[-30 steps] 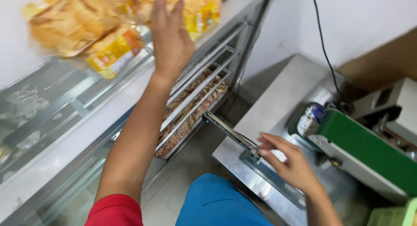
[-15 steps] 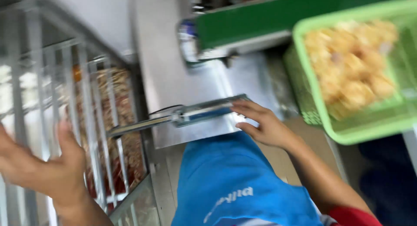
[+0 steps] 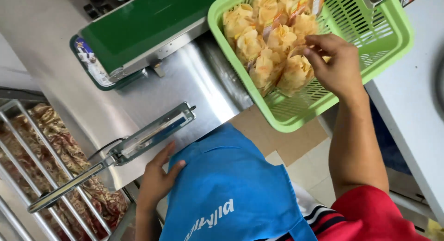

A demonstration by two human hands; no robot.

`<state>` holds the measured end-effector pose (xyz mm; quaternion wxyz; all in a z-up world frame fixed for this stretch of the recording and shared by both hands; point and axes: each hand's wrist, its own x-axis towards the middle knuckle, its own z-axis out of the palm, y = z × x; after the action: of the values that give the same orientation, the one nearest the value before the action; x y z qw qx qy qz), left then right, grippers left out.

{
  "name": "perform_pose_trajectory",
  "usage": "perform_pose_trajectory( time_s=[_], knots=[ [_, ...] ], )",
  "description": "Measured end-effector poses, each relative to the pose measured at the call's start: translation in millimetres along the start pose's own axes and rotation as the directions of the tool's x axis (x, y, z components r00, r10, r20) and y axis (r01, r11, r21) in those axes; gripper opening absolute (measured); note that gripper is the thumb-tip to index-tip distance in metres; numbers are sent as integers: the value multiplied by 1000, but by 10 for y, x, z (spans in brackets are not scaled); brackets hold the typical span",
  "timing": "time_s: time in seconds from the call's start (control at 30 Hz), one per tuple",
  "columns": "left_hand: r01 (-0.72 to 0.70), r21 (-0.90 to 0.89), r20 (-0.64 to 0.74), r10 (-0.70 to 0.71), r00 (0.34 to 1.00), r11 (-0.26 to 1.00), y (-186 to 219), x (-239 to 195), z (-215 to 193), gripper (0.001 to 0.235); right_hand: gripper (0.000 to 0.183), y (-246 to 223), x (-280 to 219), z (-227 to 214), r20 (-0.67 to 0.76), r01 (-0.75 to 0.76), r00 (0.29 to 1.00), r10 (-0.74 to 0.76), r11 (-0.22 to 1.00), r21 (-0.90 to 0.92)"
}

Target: The person weighs a plastic bag of chips on a digital scale, then places the bag into a heat-sealing machine and seals it. The process is repeated with another bag. Sealed bags are placed into a green basket.

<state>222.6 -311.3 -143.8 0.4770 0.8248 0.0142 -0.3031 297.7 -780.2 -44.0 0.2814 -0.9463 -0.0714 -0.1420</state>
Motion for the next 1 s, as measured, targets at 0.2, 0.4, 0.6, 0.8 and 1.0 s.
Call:
perform_pose_trajectory(
  time_s=[0.2, 0.4, 0.6, 0.8, 1.0],
  knots=[
    [-82, 77, -113, 90, 989, 994, 338, 367, 195, 68, 49, 228, 48, 305, 316, -44, 948, 21, 997, 66],
    [-188, 170, -133, 211, 968, 967, 850, 649, 311, 51, 8, 567, 88, 539, 225, 113, 965, -132, 989, 96],
    [-309, 149, -34, 317, 948, 939, 1181, 859, 291, 54, 6, 444, 227, 328, 208, 126, 959, -193, 946, 299],
    [-369, 124, 32, 368, 929, 921, 1249, 1082, 217, 62, 5, 298, 247, 199, 134, 167, 974, -185, 976, 136],
    [-675, -49, -98, 669, 737, 736, 1607, 1281, 254, 87, 10, -532, 682, 45, 70, 324, 941, -331, 941, 94]
  ],
)
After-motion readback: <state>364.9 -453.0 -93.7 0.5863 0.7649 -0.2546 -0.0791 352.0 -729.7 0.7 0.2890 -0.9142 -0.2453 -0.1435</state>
